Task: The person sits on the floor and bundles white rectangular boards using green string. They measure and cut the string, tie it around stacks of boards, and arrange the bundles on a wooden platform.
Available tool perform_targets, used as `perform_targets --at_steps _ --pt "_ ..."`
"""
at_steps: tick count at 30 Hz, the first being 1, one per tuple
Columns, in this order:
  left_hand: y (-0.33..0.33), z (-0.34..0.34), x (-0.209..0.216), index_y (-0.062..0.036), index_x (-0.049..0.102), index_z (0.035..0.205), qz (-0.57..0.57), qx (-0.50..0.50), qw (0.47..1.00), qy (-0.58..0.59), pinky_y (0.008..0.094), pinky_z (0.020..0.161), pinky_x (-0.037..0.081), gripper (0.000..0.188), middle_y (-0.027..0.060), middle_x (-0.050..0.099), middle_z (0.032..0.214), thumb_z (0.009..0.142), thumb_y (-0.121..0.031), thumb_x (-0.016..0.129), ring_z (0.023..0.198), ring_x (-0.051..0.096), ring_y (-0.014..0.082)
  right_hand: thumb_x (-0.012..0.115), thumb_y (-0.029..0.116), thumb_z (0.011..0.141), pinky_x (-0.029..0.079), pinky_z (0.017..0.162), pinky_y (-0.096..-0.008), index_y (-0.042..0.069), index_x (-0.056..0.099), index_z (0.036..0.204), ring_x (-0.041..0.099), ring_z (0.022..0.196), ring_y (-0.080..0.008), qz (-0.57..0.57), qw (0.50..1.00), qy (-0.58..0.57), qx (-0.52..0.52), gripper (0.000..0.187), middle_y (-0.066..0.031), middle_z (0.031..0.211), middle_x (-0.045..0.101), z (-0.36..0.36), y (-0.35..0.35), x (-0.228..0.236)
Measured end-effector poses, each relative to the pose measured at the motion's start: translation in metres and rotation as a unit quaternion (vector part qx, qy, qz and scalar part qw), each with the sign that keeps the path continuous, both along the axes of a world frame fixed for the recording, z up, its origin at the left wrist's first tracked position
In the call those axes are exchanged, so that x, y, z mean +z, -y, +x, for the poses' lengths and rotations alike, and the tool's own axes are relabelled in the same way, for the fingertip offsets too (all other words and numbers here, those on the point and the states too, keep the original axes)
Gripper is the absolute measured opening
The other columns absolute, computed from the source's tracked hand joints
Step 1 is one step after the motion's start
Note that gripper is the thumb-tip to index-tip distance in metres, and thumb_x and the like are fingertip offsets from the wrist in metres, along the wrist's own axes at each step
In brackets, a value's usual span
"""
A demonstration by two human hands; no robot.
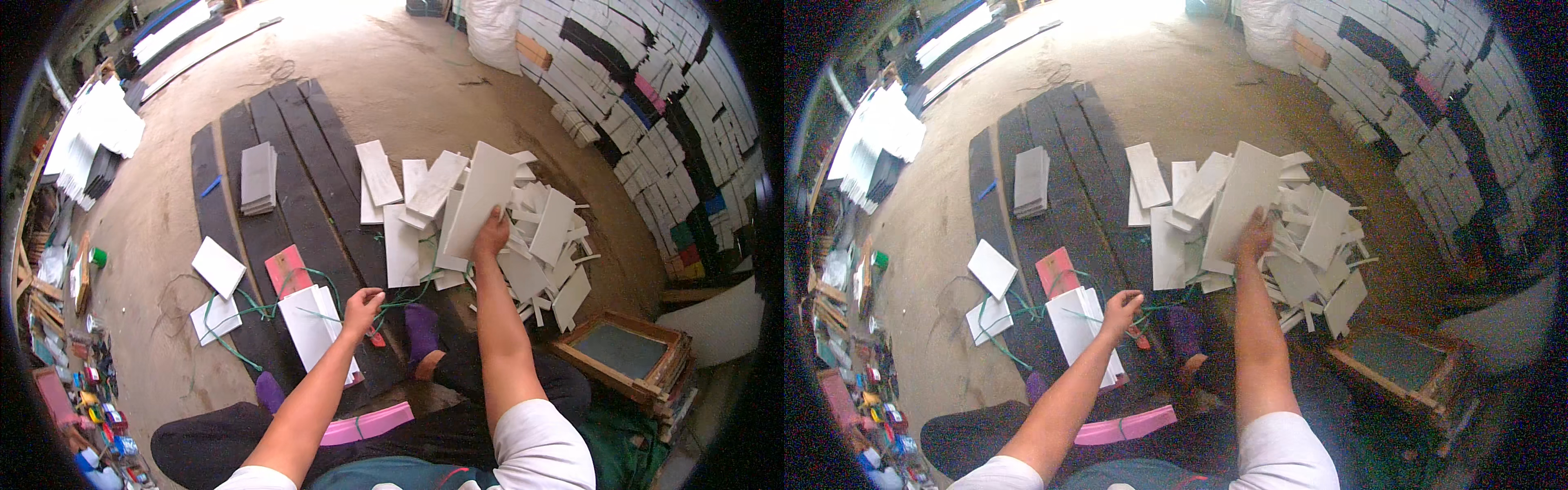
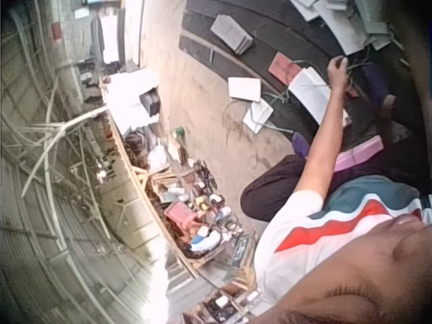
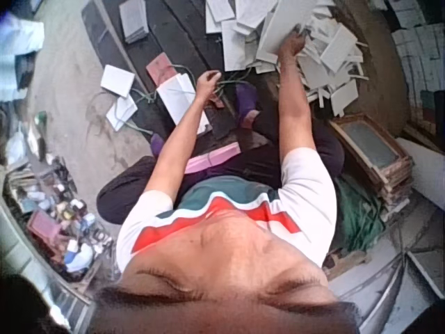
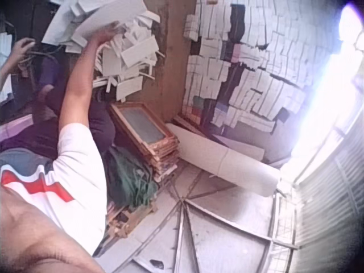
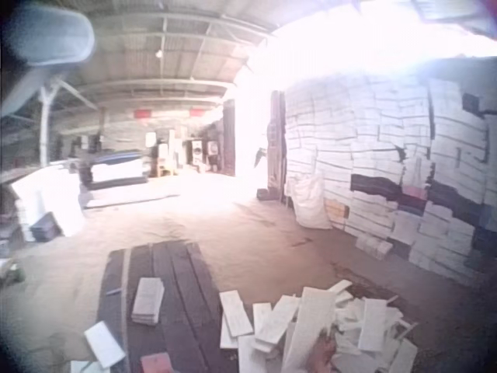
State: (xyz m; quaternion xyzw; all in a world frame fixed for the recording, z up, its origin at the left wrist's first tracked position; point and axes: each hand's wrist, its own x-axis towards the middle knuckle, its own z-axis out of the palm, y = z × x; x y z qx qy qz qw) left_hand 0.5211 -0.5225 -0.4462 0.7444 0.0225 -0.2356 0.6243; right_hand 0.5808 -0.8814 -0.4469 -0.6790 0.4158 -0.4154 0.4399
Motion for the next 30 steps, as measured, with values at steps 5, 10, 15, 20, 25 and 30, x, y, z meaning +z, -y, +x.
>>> perform_targets --at_steps 5,10,15,20,25,30 --pt "0.035 0.023 -0.001 0.0003 0.055 0.138 -0.053 0.023 0.986 0.155 0.0354 0.086 0.054 0.056 0.014 0.069 0.118 0.093 -0.028 0.075 0.1 0.066 0.0214 0.055 0.041 0.104 0.05 0.092 -0.0409 -0.003 0.065 0.123 0.063 0.103 -0.0251 0.168 0.956 -0.017 0.241 0.049 -0.0145 0.114 0.07 0.037 -0.072 -0.039" --pt "0.054 0.049 0.042 0.0016 0.054 0.14 -0.112 -0.02 0.992 0.062 0.0308 0.091 0.051 0.047 0.0114 0.07 0.119 0.097 -0.011 0.068 0.105 0.066 0.0184 0.059 0.046 0.102 0.053 0.082 -0.0373 0.006 0.066 0.119 0.063 0.094 -0.0177 0.235 0.894 0.024 0.382 0.045 -0.0066 0.1 0.07 0.036 -0.087 -0.069" --pt "0.048 0.045 0.007 0.0029 0.056 0.137 -0.152 -0.002 0.987 0.042 0.0323 0.097 0.05 0.04 0.0127 0.069 0.125 0.098 -0.004 0.064 0.112 0.066 0.019 0.077 0.04 0.083 0.053 0.09 -0.0431 0.002 0.066 0.115 0.069 0.097 -0.037 0.022 0.983 -0.175 -0.042 0.051 -0.0215 0.109 0.072 -0.005 0.06 -0.099" --pt "0.035 0.039 -0.013 0.0018 0.055 0.139 -0.169 0.009 0.985 -0.022 0.0333 0.102 0.048 0.042 0.0117 0.068 0.129 0.099 -0.004 0.063 0.117 0.064 0.0196 0.082 0.059 0.074 0.043 0.106 -0.0584 0.009 0.042 0.144 0.045 0.135 -0.038 0.06 0.859 -0.417 -0.29 0.096 -0.0172 0.146 0.049 -0.095 0.165 -0.075" --pt "0.026 0.04 -0.037 0.0012 0.057 0.137 -0.207 -0.009 0.978 -0.021 0.0331 0.103 0.047 0.039 0.0089 0.068 0.129 0.099 -0.006 0.065 0.117 0.063 0.0178 0.075 0.067 0.078 0.04 0.107 -0.0601 0.006 0.03 0.154 0.035 0.144 -0.0404 0.119 0.839 -0.486 -0.215 0.107 -0.0167 0.151 0.045 -0.11 0.177 -0.074" --pt "0.014 0.044 -0.026 0.0011 0.056 0.137 -0.215 -0.006 0.976 -0.03 0.0344 0.104 0.046 0.041 0.0086 0.066 0.13 0.098 -0.007 0.065 0.118 0.061 0.0186 0.074 0.055 0.086 0.048 0.096 -0.055 0.005 0.051 0.138 0.055 0.126 -0.0384 0.054 0.869 -0.44 -0.219 0.076 -0.0167 0.136 0.059 -0.097 0.174 -0.054"
